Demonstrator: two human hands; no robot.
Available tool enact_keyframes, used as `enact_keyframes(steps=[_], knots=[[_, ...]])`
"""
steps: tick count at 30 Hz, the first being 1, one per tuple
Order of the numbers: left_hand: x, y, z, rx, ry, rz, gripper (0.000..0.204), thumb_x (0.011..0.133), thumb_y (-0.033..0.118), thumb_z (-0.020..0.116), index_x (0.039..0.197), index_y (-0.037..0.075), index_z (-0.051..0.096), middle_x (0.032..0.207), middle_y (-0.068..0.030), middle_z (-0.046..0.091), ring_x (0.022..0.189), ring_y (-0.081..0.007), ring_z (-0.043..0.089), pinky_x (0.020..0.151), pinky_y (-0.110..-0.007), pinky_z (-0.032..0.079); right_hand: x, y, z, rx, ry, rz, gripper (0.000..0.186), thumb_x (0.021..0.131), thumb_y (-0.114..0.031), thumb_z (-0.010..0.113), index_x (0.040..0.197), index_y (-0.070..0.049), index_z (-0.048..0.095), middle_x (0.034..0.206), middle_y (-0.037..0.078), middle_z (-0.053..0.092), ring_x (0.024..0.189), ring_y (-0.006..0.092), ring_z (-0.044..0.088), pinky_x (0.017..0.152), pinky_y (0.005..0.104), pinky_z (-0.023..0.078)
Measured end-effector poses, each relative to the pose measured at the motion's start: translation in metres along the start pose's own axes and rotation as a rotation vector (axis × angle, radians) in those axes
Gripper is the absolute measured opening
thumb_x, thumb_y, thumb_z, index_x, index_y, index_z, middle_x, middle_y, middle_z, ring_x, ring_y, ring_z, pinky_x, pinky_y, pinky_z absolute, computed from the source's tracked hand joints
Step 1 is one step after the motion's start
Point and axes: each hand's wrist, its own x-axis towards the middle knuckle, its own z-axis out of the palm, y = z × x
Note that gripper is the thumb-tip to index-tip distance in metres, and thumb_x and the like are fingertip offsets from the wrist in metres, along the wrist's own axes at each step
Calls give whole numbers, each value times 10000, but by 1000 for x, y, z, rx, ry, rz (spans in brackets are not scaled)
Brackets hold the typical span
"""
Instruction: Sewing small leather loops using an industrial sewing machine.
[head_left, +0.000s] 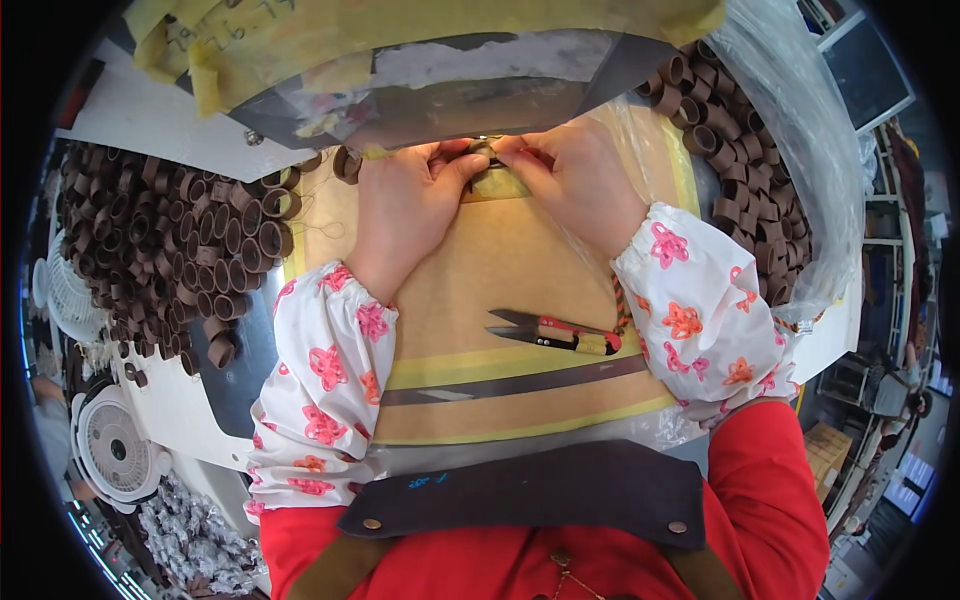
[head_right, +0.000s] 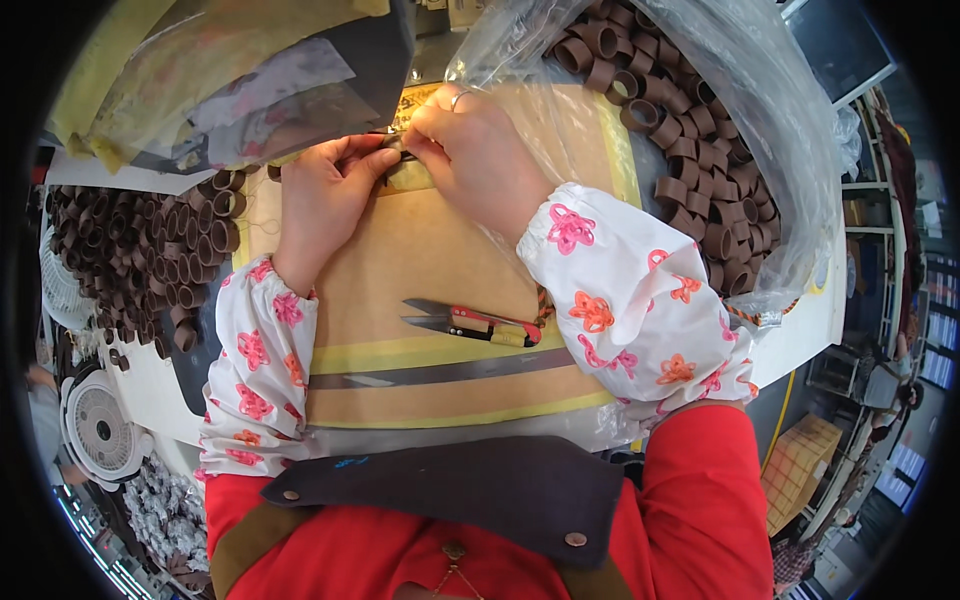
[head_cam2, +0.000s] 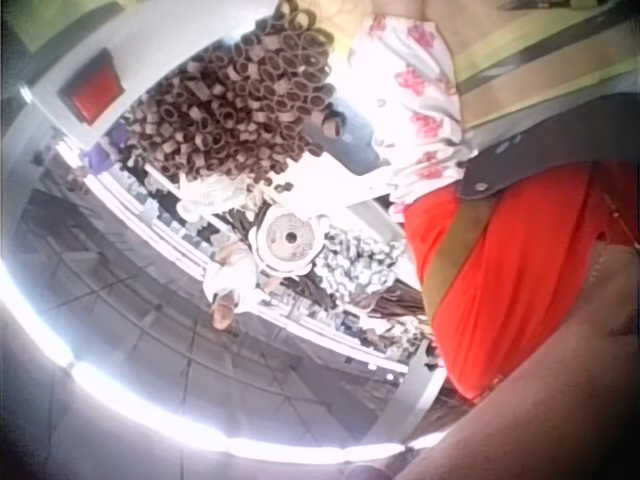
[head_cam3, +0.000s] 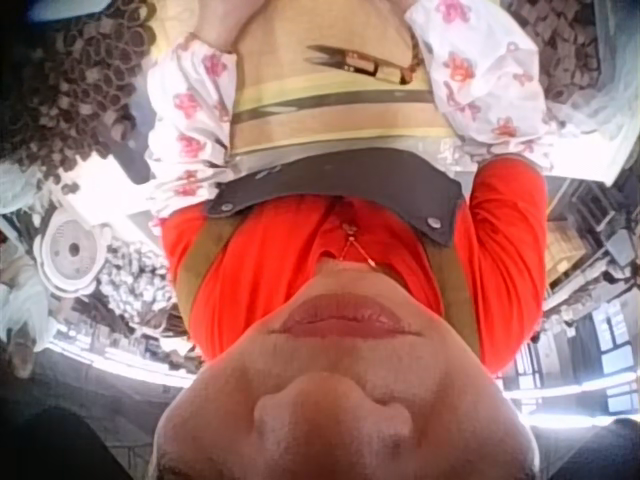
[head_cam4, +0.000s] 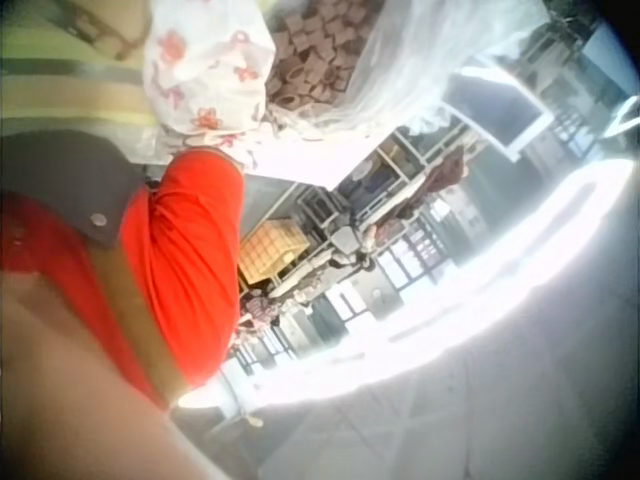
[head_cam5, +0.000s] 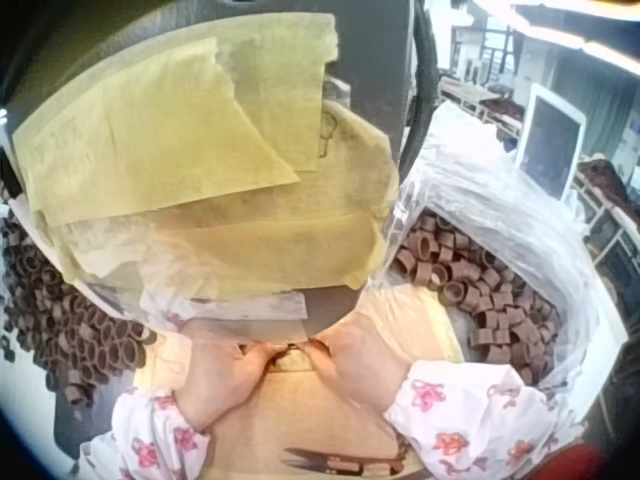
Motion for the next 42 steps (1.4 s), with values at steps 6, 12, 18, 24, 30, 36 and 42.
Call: enact_keyframes(steps=[6, 12, 18, 24, 30, 36, 42], knots=[[2, -2, 0, 7, 10, 64, 229, 747, 187, 665, 834, -23, 637, 498, 27, 440, 487, -29, 379, 458, -218, 326, 1, -8, -5, -117, -31, 104, 71, 703, -82, 600, 706, -39, 543, 722, 93, 553, 701, 287, 552, 611, 374, 433], [3, -6, -1, 12, 10, 100, 197, 754, 167, 652, 806, -21, 625, 495, 30, 426, 488, -29, 364, 453, -222, 317, 4, -5, -5, -132, -52, 67, 150, 746, -149, 618, 749, -1, 646, 476, 122, 483, 406, 202, 449, 439, 313, 340], [3, -5, -3, -18, 10, 73, 193, 755, 162, 651, 818, -19, 630, 506, 25, 455, 488, -28, 381, 455, -215, 321, 6, -6, 0, -184, -72, 83, 140, 739, -154, 615, 735, -15, 638, 473, 119, 480, 407, 201, 451, 441, 318, 340], [2, -6, -2, 16, 15, 95, 192, 754, 156, 652, 829, -20, 632, 515, 28, 467, 490, -27, 385, 455, -211, 322, 2, 2, 2, -172, 28, -8, 127, 730, -154, 624, 744, -29, 640, 501, 110, 509, 449, 213, 493, 467, 316, 370], [2, -3, 0, 5, -9, 104, 193, 750, 162, 657, 813, -18, 627, 504, 31, 445, 485, -30, 373, 455, -221, 321, -1, 0, 0, -214, -19, 47, 116, 720, -152, 640, 748, -39, 643, 598, 93, 523, 567, 222, 523, 533, 327, 394], [3, -1, -1, 36, -18, 128, 193, 752, 168, 658, 816, -11, 627, 504, 29, 431, 486, -39, 375, 458, -226, 322, -3, -2, -2, -171, -33, 50, 79, 715, -132, 592, 716, -63, 553, 756, 78, 565, 728, 282, 560, 617, 384, 440], [2, -4, -13, 16, -47, 258, 232, 702, 201, 688, 760, -8, 603, 476, -33, 458, 436, -124, 436, 467, -277, 358, 3, 0, -4, 124, -102, 80, 144, 710, -130, 652, 760, -15, 581, 629, 51, 484, 521, 128, 439, 480, 270, 354]])
